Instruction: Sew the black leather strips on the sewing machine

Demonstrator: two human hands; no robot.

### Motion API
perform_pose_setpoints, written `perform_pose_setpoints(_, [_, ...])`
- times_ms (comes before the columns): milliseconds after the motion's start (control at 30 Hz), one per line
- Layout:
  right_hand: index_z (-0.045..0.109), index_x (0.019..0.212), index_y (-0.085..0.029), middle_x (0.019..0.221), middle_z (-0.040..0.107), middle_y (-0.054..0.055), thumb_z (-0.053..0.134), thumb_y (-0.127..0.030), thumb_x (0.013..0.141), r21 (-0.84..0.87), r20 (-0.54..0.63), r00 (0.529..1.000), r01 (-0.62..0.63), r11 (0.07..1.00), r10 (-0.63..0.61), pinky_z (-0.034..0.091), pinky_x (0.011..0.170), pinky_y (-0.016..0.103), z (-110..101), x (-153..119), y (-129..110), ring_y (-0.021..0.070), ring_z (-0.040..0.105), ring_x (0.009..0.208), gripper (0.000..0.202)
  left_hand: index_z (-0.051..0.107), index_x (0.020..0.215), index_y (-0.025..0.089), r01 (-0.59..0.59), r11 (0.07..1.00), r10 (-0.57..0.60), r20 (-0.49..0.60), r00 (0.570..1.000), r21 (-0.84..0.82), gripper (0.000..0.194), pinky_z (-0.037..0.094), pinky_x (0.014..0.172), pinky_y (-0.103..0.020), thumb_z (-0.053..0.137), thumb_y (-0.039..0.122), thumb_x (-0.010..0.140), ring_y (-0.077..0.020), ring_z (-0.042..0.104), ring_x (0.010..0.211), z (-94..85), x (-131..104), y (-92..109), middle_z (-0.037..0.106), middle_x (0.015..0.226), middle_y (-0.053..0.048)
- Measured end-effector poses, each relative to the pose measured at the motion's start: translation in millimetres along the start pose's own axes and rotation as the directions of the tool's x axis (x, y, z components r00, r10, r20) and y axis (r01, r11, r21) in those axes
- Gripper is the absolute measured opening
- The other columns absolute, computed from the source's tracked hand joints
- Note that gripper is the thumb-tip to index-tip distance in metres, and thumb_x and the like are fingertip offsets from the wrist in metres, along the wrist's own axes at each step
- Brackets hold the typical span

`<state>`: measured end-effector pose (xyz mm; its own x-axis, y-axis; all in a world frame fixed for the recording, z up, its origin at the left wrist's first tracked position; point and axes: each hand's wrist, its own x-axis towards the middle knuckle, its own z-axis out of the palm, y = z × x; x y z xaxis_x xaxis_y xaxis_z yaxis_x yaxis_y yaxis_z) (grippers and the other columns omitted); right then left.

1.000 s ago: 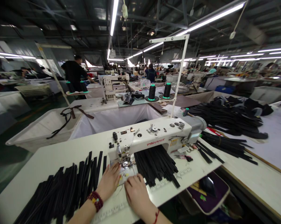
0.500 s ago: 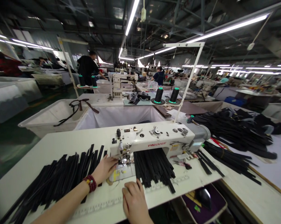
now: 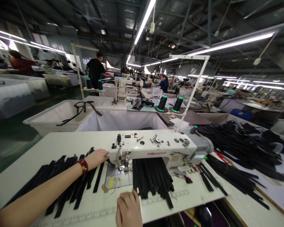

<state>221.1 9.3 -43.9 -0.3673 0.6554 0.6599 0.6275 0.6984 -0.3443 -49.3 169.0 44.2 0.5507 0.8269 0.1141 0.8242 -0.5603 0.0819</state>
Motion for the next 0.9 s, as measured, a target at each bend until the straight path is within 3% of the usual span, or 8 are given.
perform_pose_setpoints(100, [0.061,0.111,-0.021,0.102,0.068,0.007,0.045,-0.009,0.086,0.003,0.011,0.999,0.037,0.999,-0.037,0.044,0.102,0.046,-4.5,1.1,-3.4,0.0215,0.064,0.096,0.032,0.061,0.085,0.018,0.221,0.971,-0.218,0.046,0.975,-0.09,0.008,0.05,0.079,-0.037,0.059,0.025,0.09,-0.025,0.066,0.086,-11.9,-44.8,9.1,0.066,0.093,-0.009])
perform_pose_setpoints(200, [0.058,0.126,-0.019,0.117,0.067,0.011,0.048,-0.008,0.088,-0.028,-0.007,0.981,0.192,0.981,-0.192,0.051,0.094,0.039,-2.8,2.7,-10.3,0.0219,0.065,0.102,0.041,0.061,0.086,0.019,0.336,0.912,-0.318,0.111,0.942,-0.235,0.023,0.051,0.067,-0.03,0.057,0.041,0.091,-0.0214,0.066,0.076,-0.4,-76.5,49.7,0.067,0.084,-0.003])
perform_pose_setpoints(300, [0.056,0.131,-0.02,0.124,0.064,0.012,0.052,-0.01,0.092,-0.034,0.007,0.944,0.329,0.944,-0.329,0.054,0.088,0.034,8.2,0.3,-18.4,0.022,0.064,0.105,0.041,0.062,0.093,0.017,0.442,0.634,-0.381,0.242,0.893,-0.635,0.044,0.049,0.055,-0.027,0.044,0.057,0.095,-0.0181,0.064,0.062,28.2,-83.8,100.0,0.065,0.073,0.0])
perform_pose_setpoints(433, [0.061,0.119,-0.019,0.11,0.069,0.01,0.045,-0.014,0.098,-0.009,-0.004,0.965,0.263,0.965,-0.263,0.053,0.092,0.036,24.6,-13.2,-12.5,0.0211,0.065,0.1,0.027,0.062,0.103,0.017,0.483,0.537,-0.436,0.262,0.861,-0.692,0.052,0.053,0.055,-0.032,0.03,0.057,0.098,-0.0206,0.064,0.056,51.9,-77.3,129.6,0.066,0.069,-0.002])
perform_pose_setpoints(533, [0.063,0.111,-0.021,0.105,0.07,0.009,0.046,-0.017,0.098,-0.038,-0.031,0.977,0.21,0.977,-0.211,0.054,0.09,0.037,24.3,-22.1,4.4,0.0207,0.066,0.094,0.022,0.063,0.114,0.02,0.388,0.695,-0.449,0.056,0.892,-0.606,0.033,0.055,0.087,-0.039,0.039,0.036,0.098,-0.0247,0.069,0.093,50.5,-76.4,121.1,0.072,0.101,-0.009])
perform_pose_setpoints(633, [0.063,0.111,-0.021,0.104,0.071,0.008,0.047,-0.021,0.098,-0.029,0.027,0.969,0.247,0.969,-0.246,0.055,0.086,0.035,15.8,-21.1,17.3,0.0199,0.066,0.093,0.021,0.062,0.125,0.021,0.217,0.922,-0.263,-0.107,0.959,-0.32,0.036,0.043,0.109,-0.045,0.051,0.02,0.091,-0.0272,0.057,0.124,50.9,-76.4,110.2,0.062,0.136,-0.01])
perform_pose_setpoints(733, [0.064,0.111,-0.02,0.103,0.072,0.007,0.048,-0.022,0.098,-0.039,0.011,0.967,0.253,0.967,-0.253,0.054,0.089,0.033,13.8,-14.0,21.4,0.0195,0.067,0.094,0.021,0.059,0.132,0.023,0.118,0.981,-0.128,-0.058,0.99,-0.152,0.043,0.04,0.112,-0.051,0.057,0.02,0.089,-0.0287,0.052,0.132,60.9,-72.5,107.1,0.056,0.145,-0.008])
perform_pose_setpoints(900, [0.064,0.111,-0.02,0.103,0.072,0.006,0.043,-0.022,0.099,-0.06,-0.001,0.966,0.257,0.965,-0.257,0.051,0.096,0.032,27.7,-6.6,23.7,0.0172,0.068,0.095,0.024,0.054,0.139,0.022,0.104,0.991,-0.107,-0.029,0.994,-0.086,0.047,0.037,0.114,-0.057,0.057,0.026,0.092,-0.0289,0.05,0.134,76.0,-63.4,101.0,0.054,0.147,-0.01])
